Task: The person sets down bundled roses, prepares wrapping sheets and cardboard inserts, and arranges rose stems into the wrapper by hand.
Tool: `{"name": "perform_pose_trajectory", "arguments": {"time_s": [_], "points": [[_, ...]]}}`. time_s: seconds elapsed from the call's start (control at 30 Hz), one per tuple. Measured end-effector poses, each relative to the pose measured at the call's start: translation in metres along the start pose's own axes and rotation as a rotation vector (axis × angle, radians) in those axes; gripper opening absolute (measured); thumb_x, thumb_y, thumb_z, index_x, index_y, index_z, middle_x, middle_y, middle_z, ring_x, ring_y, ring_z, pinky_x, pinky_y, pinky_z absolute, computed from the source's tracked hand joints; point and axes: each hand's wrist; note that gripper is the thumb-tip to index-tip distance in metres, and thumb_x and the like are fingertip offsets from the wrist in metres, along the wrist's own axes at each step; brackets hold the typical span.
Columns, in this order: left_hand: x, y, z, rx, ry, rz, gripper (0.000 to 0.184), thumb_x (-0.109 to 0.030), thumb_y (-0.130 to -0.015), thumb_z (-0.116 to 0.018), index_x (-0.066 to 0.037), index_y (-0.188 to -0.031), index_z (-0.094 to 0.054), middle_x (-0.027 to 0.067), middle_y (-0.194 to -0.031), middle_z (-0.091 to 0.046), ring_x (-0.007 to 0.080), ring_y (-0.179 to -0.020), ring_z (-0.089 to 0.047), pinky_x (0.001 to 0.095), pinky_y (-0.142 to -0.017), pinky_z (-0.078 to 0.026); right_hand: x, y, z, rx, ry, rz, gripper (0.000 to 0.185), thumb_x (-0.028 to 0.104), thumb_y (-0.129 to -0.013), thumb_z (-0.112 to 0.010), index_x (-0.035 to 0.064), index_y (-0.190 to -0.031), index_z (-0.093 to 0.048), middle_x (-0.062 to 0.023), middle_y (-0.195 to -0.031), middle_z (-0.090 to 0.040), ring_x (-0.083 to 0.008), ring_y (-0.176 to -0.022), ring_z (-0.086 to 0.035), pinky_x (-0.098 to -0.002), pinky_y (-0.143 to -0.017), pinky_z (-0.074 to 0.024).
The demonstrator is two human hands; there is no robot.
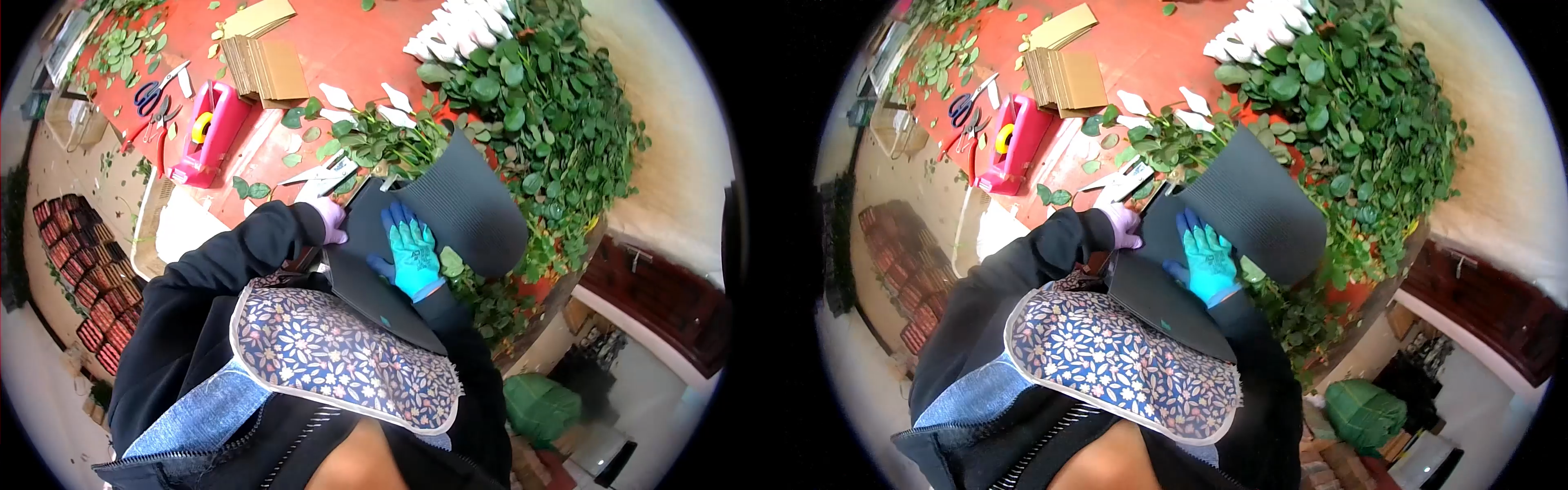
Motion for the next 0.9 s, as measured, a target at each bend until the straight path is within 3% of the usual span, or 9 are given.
{"name": "perform_pose_trajectory", "arguments": {"time_s": [0.13, 0.2, 0.27, 0.4, 0.53, 0.67, 0.73, 0.8, 0.9], "points": [[-0.012, -0.015, 0.004, -0.757, 0.063, -0.148, 0.052, -0.04, -0.078, -0.074, -0.009, -0.116, -0.058, 0.0136, -0.108, -0.061, 0.0312, -0.101, -0.059, 0.0429, -0.09, -0.042, 0.0, 0.001, -0.006, -0.035, -0.004, 0.025, 0.09, 0.05, -0.08, -0.065, 0.0024, -0.148, -0.03, -0.0182, -0.153, -0.03, -0.0342, -0.142, -0.027, -0.0491, -0.113, -0.0203], [-0.025, -0.016, 0.029, -0.625, 0.141, -0.207, 0.058, -0.043, -0.079, -0.073, -0.01, -0.123, -0.053, 0.0132, -0.112, -0.057, 0.0302, -0.105, -0.056, 0.044, -0.091, -0.042, -0.002, 0.001, -0.009, -0.054, 0.035, 0.032, 0.09, 0.051, -0.08, -0.064, 0.0047, -0.149, -0.028, -0.0141, -0.154, -0.03, -0.0308, -0.138, -0.033, -0.0485, -0.112, -0.0214], [-0.027, -0.034, 0.036, -0.714, -0.052, -0.274, 0.03, -0.031, -0.082, -0.068, -0.008, -0.1, -0.059, 0.0119, -0.089, -0.055, 0.0315, -0.083, -0.06, 0.0437, -0.073, -0.05, -0.003, 0.002, -0.006, -0.032, 0.021, 0.022, 0.088, 0.051, -0.081, -0.063, 0.0043, -0.148, -0.03, -0.0139, -0.154, -0.03, -0.0307, -0.138, -0.032, -0.0493, -0.112, -0.0209], [-0.017, -0.046, 0.034, -0.806, -0.133, -0.517, 0.019, -0.024, -0.082, -0.065, -0.008, -0.082, -0.053, 0.0099, -0.076, -0.052, 0.0299, -0.07, -0.059, 0.0409, -0.06, -0.049, -0.003, 0.003, -0.012, -0.061, -0.022, 0.041, 0.091, 0.05, -0.081, -0.064, 0.0047, -0.15, -0.025, -0.0138, -0.157, -0.024, -0.0303, -0.146, -0.02, -0.0494, -0.115, -0.0155], [-0.018, -0.019, 0.07, -0.925, -0.439, -0.32, 0.019, -0.024, -0.08, -0.068, -0.01, -0.089, -0.058, 0.0101, -0.083, -0.055, 0.0305, -0.08, -0.06, 0.0421, -0.067, -0.049, -0.004, 0.005, -0.014, -0.117, -0.08, 0.033, 0.09, 0.047, -0.081, -0.066, 0.0046, -0.15, -0.027, -0.0132, -0.156, -0.027, -0.0303, -0.142, -0.025, -0.0481, -0.114, -0.0163], [0.036, -0.001, 0.149, -1.3, -0.447, 0.308, 0.068, -0.045, -0.065, -0.083, -0.006, -0.112, -0.054, 0.0169, -0.101, -0.056, 0.034, -0.091, -0.06, 0.0429, -0.076, -0.05, -0.005, 0.003, -0.023, -0.105, -0.046, 0.041, 0.094, 0.048, -0.077, -0.068, 0.0036, -0.149, -0.027, -0.0167, -0.156, -0.023, -0.0327, -0.145, -0.019, -0.0493, -0.116, -0.015], [0.088, -0.019, 0.165, -1.22, -0.563, 0.711, 0.088, -0.054, -0.06, -0.084, -0.007, -0.124, -0.044, 0.0161, -0.119, -0.051, 0.0332, -0.107, -0.059, 0.0442, -0.085, -0.051, -0.004, 0.004, -0.019, -0.065, -0.052, 0.03, 0.095, 0.049, -0.078, -0.068, 0.0038, -0.15, -0.026, -0.0157, -0.157, -0.022, -0.032, -0.146, -0.018, -0.0499, -0.116, -0.0144], [0.092, -0.007, 0.192, -0.879, -0.231, 0.86, 0.096, -0.037, -0.057, -0.088, -0.006, -0.132, -0.037, 0.0179, -0.13, -0.045, 0.0349, -0.118, -0.052, 0.046, -0.095, -0.046, 0.001, 0.005, -0.013, -0.103, -0.03, 0.04, 0.084, 0.049, -0.082, -0.063, 0.0032, -0.146, -0.034, -0.0145, -0.153, -0.032, -0.0331, -0.139, -0.03, -0.0497, -0.112, -0.0194], [0.129, -0.005, 0.185, -1.07, -0.22, 0.765, 0.091, -0.023, -0.064, -0.082, -0.004, -0.138, -0.033, 0.0204, -0.131, -0.044, 0.0381, -0.118, -0.052, 0.0439, -0.097, -0.047, 0.001, 0.007, -0.022, -0.113, -0.032, 0.043, 0.083, 0.049, -0.082, -0.063, 0.0028, -0.145, -0.035, -0.0143, -0.152, -0.032, -0.0326, -0.139, -0.03, -0.0496, -0.112, -0.019]]}}
Point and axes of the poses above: each hand's wrist, its own y-axis away from the middle knuckle, its own z-axis out of the back of the hand, x = y × z
